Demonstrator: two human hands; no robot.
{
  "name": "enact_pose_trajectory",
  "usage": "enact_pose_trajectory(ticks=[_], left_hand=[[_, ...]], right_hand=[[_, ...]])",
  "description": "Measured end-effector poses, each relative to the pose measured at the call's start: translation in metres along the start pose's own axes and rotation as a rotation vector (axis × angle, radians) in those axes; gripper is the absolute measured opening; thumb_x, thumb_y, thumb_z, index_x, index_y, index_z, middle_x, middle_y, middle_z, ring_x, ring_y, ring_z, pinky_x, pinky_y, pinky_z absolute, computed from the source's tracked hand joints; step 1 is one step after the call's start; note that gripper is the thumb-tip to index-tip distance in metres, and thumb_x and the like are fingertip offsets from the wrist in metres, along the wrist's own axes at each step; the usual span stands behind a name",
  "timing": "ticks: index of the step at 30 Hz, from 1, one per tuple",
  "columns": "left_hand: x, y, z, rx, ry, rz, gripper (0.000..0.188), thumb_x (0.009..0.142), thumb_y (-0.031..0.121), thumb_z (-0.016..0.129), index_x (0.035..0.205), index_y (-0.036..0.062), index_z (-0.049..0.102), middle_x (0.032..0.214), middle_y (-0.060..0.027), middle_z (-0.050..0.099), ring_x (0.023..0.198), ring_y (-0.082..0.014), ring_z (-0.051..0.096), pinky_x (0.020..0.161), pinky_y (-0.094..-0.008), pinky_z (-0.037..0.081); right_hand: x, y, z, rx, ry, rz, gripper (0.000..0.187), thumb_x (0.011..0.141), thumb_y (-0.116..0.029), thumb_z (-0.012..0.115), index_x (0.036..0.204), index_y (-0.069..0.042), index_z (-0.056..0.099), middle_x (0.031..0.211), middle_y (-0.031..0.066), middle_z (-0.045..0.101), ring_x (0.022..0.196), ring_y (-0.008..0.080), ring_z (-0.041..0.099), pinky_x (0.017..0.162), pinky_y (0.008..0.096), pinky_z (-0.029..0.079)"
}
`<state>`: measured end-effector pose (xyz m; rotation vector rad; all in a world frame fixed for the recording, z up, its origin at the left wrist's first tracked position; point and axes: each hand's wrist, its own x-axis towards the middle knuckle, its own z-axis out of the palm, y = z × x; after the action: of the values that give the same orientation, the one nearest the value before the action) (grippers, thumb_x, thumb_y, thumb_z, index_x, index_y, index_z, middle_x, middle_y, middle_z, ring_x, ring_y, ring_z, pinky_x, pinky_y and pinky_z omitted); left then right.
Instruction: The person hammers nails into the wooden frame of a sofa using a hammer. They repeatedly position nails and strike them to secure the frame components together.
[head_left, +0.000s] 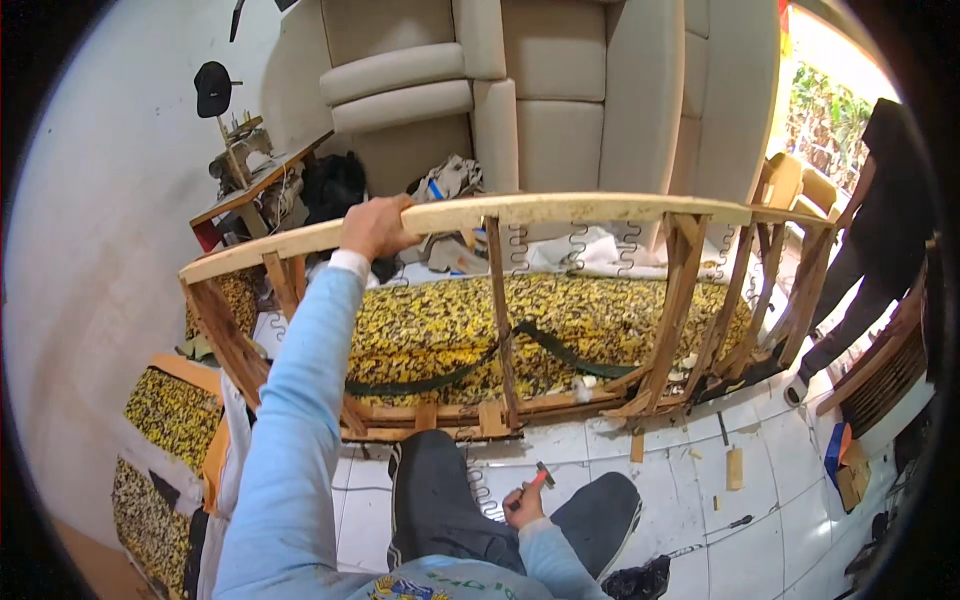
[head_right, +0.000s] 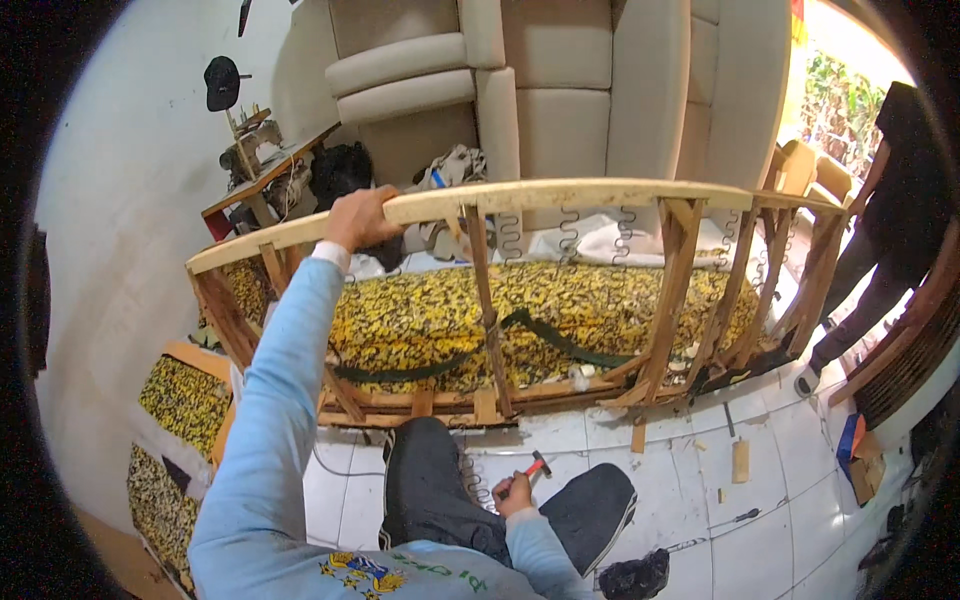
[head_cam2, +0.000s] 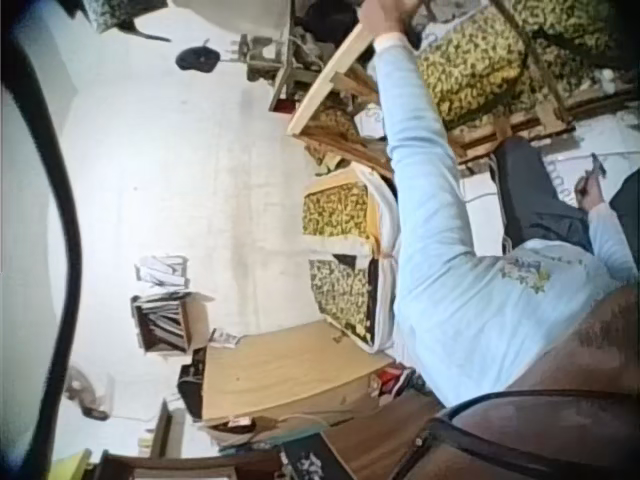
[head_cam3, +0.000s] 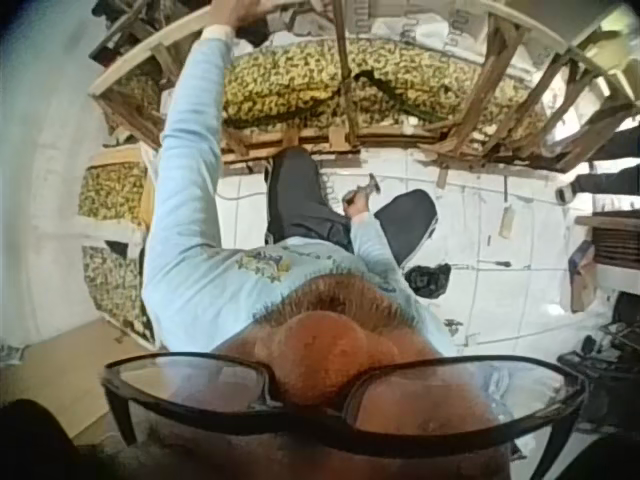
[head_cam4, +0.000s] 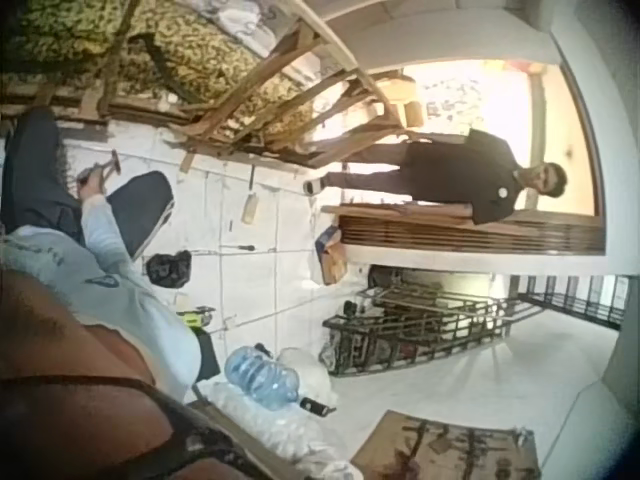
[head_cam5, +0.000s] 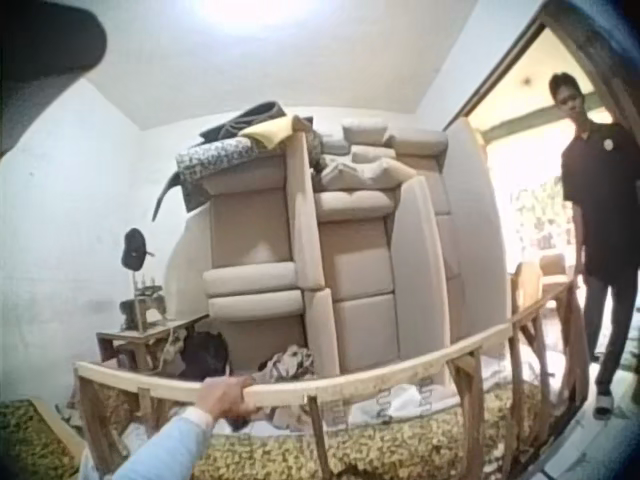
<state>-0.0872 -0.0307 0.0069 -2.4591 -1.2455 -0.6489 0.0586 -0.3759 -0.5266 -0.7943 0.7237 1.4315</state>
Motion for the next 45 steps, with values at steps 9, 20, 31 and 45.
enact_pose_trajectory(ticks=[9,20,31,45], left_hand=[[-0.021,-0.009,-0.003,0.007,0.069,-0.044,0.047,0.075,0.054,0.079,0.113,0.0249,0.079,0.094,-0.0118,0.079,0.086,-0.0338,0.076,0.077,-0.0461,0.060],[-0.022,-0.011,-0.004,-0.006,0.074,-0.045,0.046,0.077,0.052,0.079,0.114,0.0236,0.078,0.096,-0.0120,0.079,0.087,-0.0334,0.076,0.077,-0.0463,0.060],[-0.023,-0.013,-0.006,0.033,0.068,-0.031,0.049,0.076,0.054,0.082,0.114,0.0222,0.076,0.096,-0.0112,0.079,0.088,-0.0330,0.076,0.078,-0.0472,0.060],[-0.032,-0.009,-0.012,-0.015,0.177,0.018,0.042,0.075,0.045,0.080,0.109,0.0209,0.075,0.090,-0.0138,0.078,0.085,-0.0356,0.075,0.074,-0.0474,0.059]], right_hand=[[-0.109,0.001,0.035,-0.623,0.045,-0.706,0.028,0.110,-0.038,0.051,0.108,-0.011,0.048,0.066,0.0001,0.045,0.046,0.0119,0.046,0.041,0.0301,0.039],[-0.411,-0.149,0.338,-1.639,-0.318,-1.928,0.054,0.103,-0.016,0.065,0.155,-0.010,0.052,0.088,0.0117,0.070,0.072,0.0141,0.063,0.067,0.0324,0.051],[-0.442,-0.168,0.434,-2.237,-0.353,-1.900,0.035,0.106,-0.027,0.059,0.134,-0.006,0.058,0.109,0.0192,0.070,0.098,0.0342,0.070,0.087,0.0431,0.054],[-0.455,-0.176,0.405,-2.163,-0.177,-1.524,0.046,0.102,-0.041,0.065,0.143,-0.020,0.065,0.117,0.0166,0.076,0.102,0.0366,0.072,0.090,0.0441,0.056]])
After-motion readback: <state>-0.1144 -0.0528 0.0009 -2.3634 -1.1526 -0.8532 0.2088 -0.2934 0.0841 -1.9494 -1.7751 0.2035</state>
